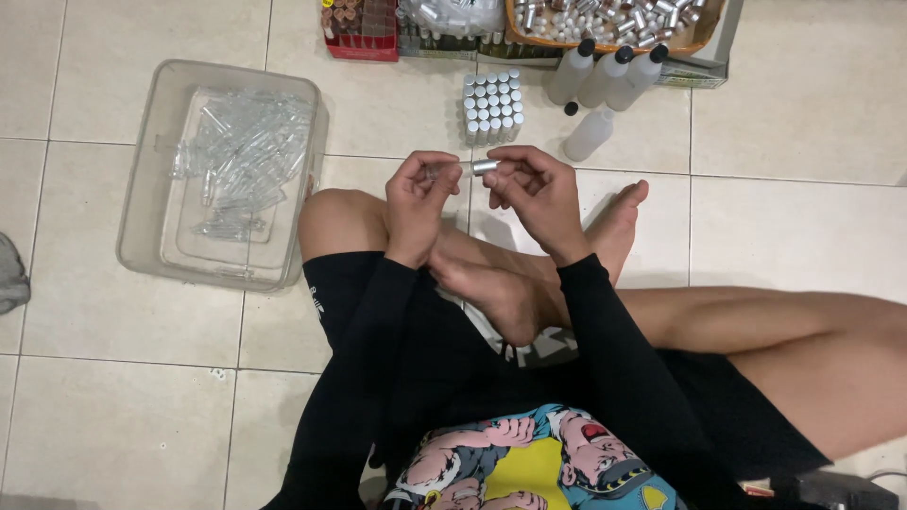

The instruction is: Assembling small perfume vials by attaching caps and placing them into a storage tray

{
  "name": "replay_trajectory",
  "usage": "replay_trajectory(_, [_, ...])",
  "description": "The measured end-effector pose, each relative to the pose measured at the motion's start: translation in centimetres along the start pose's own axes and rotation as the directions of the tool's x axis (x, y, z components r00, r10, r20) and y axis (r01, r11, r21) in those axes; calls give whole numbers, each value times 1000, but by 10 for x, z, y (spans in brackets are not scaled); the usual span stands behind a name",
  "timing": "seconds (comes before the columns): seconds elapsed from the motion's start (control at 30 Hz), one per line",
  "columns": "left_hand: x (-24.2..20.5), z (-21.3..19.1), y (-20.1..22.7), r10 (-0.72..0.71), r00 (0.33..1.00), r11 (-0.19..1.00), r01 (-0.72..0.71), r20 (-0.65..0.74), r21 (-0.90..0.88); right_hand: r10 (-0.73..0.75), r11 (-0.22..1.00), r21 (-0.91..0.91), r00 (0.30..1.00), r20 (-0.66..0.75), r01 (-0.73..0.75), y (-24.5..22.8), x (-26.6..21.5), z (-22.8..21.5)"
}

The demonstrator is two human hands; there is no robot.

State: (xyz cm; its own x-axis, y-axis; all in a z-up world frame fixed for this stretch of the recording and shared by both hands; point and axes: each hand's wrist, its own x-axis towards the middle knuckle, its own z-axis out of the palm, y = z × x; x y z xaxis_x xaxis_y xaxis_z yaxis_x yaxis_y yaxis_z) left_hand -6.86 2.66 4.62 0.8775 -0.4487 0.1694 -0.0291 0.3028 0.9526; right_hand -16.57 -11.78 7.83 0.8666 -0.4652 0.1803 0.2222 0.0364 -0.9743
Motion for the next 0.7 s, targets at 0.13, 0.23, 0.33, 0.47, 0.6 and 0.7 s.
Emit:
replay_trajectory(0.13, [4, 4, 11, 37, 999, 999, -36, 36, -23, -16, 999, -32, 999, 29, 17, -17, 2, -1])
replay_trajectory(0.23, [7, 9, 26, 63, 996, 997, -61, 61, -40, -13, 999, -45, 1000, 20, 14, -23, 6, -1])
replay_trajectory(0.33, [8, 12, 34, 77, 993, 997, -74, 90, -37, -31, 984, -172, 999, 40, 37, -29, 4, -4])
replay_trajectory(0.47, [6, 17, 47, 105, 989, 994, -101, 100, -41, -123, 977, -167, 991, 56, 130, -49, -1, 4])
replay_trajectory(0.6, [0, 22, 59, 109, 990, 994, -105, 89, -41, -192, 977, -76, 979, 69, 197, -55, -6, 11])
replay_trajectory(0.7, [-3, 20, 64, 115, 989, 993, -112, 95, -36, -222, 972, -55, 972, 80, 227, -59, -6, 12])
